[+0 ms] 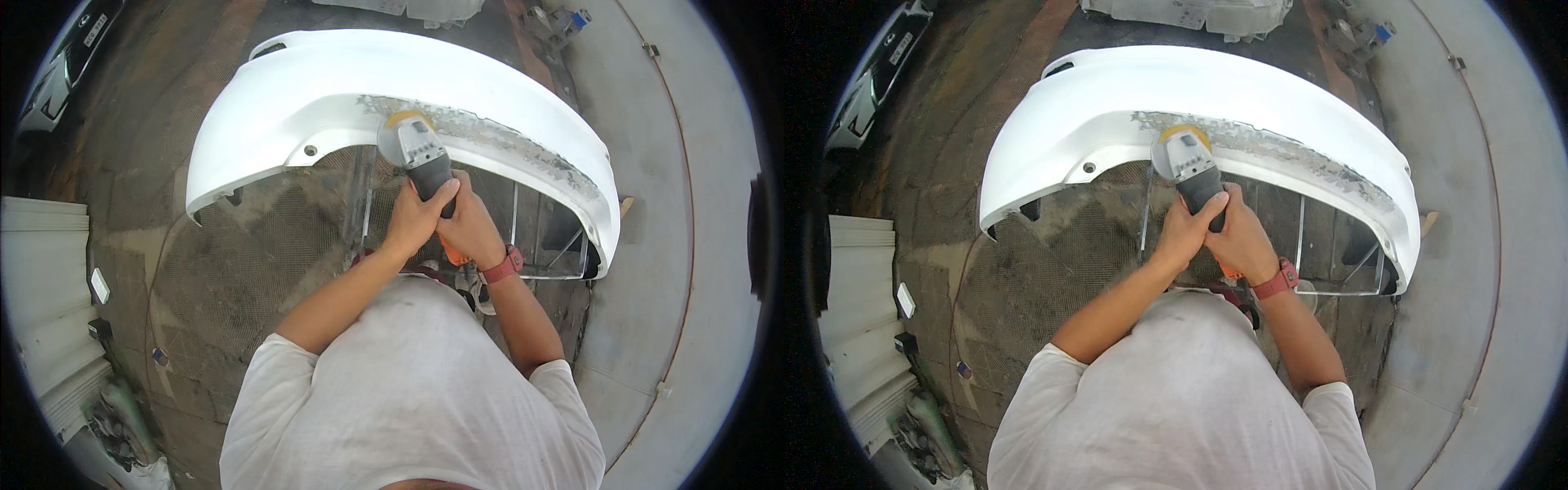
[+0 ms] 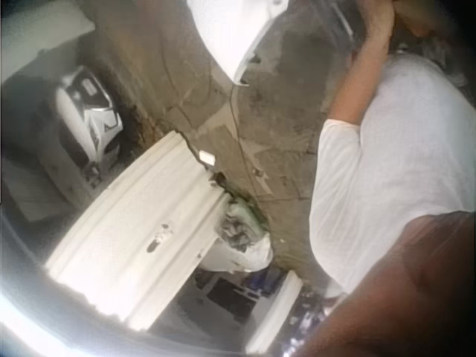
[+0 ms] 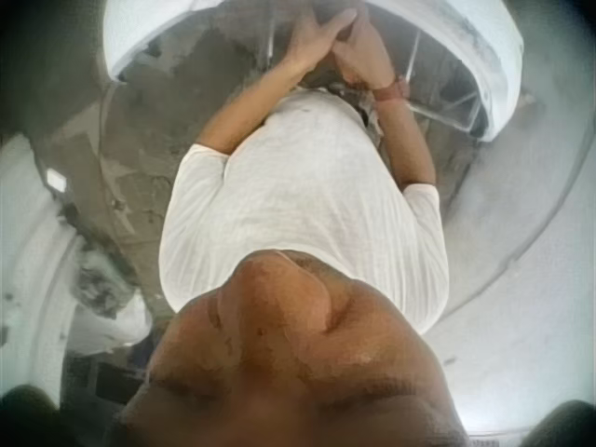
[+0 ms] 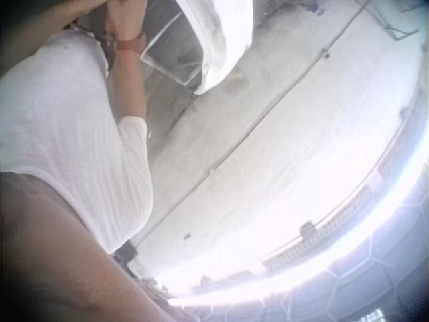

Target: The person uses an angle grinder to sand the surface of a white car bumper mounted on a metal stand. The person moves the grinder along the bumper's surface to remove material and smooth the area.

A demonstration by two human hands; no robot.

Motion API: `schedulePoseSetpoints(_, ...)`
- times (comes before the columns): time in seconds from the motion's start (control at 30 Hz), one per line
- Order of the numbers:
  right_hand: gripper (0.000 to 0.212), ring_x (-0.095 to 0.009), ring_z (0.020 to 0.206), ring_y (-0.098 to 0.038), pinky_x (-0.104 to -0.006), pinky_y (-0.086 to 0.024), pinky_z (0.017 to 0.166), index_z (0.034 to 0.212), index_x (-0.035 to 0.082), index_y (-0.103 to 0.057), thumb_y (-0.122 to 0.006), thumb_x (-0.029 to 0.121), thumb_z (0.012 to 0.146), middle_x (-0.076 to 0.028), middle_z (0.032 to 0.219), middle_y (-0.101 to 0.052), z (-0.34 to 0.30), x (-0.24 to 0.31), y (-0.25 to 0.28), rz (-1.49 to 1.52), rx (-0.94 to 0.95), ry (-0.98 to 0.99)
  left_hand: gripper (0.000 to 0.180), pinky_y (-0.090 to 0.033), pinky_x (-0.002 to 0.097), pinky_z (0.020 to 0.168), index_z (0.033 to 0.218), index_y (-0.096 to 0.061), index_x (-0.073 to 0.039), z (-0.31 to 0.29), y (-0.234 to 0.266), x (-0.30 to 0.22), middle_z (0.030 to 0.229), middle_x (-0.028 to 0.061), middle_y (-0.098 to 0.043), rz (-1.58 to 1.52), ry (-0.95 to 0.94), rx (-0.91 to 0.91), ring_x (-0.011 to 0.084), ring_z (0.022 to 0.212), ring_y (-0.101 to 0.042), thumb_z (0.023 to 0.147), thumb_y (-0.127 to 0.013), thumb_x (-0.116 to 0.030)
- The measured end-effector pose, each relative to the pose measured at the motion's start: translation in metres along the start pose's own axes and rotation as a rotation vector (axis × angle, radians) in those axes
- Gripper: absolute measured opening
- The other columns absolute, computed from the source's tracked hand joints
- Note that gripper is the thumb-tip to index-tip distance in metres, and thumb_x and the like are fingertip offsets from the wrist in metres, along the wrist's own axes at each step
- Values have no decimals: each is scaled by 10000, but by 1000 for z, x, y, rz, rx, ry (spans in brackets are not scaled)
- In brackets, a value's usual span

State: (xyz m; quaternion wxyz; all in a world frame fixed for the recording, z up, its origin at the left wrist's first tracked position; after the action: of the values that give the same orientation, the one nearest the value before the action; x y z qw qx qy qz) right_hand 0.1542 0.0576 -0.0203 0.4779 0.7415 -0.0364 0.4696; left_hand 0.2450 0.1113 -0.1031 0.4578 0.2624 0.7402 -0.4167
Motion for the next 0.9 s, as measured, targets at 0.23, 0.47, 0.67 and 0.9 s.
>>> schedulePoseSetpoints(0.23, 649, -561, 1107, -741, -569, -588, 920, 1451, -32, -486, -804, 240, 955, -366, 1158, -755, 8, 11, -5, -35, 12, 35, 538, -582, 343, 988, 1363, -660, 19, 11, 10, -9, 1245, 112, -752, -15, -41, 9, 165, 1130, -710, 1038, -837, -371)
schedulePoseSetpoints(0.47, 663, -578, 1107, -732, -571, -586, 919, 1447, -32, -471, -809, 247, 950, -371, 1134, -754, 8, 15, -9, -20, -57, 57, 547, -584, 355, 992, 1368, -650, 28, 10, 14, -9, 1231, 113, -752, 3, -61, 1, 169, 1129, -711, 1038, -833, -368)
schedulePoseSetpoints(0.67, 702, -572, 1143, -729, -568, -582, 937, 1456, -46, -442, -819, 255, 945, -380, 1183, -744, 7, 10, -5, -43, -29, 78, 587, -583, 360, 995, 1388, -642, 28, 12, 11, 0, 1232, 116, -750, 50, -7, -19, 182, 1123, -714, 1026, -845, -387)
schedulePoseSetpoints(0.9, 683, -571, 1134, -732, -574, -585, 930, 1446, -49, -443, -809, 239, 946, -378, 1168, -747, 3, 8, 1, -61, -18, 25, 595, -583, 361, 993, 1392, -646, 25, 11, 6, -3, 1243, 120, -751, 91, -22, 9, 190, 1123, -717, 1020, -846, -394)
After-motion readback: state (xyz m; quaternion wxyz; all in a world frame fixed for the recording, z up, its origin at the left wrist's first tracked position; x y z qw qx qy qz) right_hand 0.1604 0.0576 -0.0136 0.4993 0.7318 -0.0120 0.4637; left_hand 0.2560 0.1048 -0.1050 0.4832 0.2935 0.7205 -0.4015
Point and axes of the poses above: each hand's wrist, its own z-axis towards the middle knuckle, its own y-axis out of the back of the hand, x = y × z, the point moved 9 cm from there along z, towards the middle knuckle
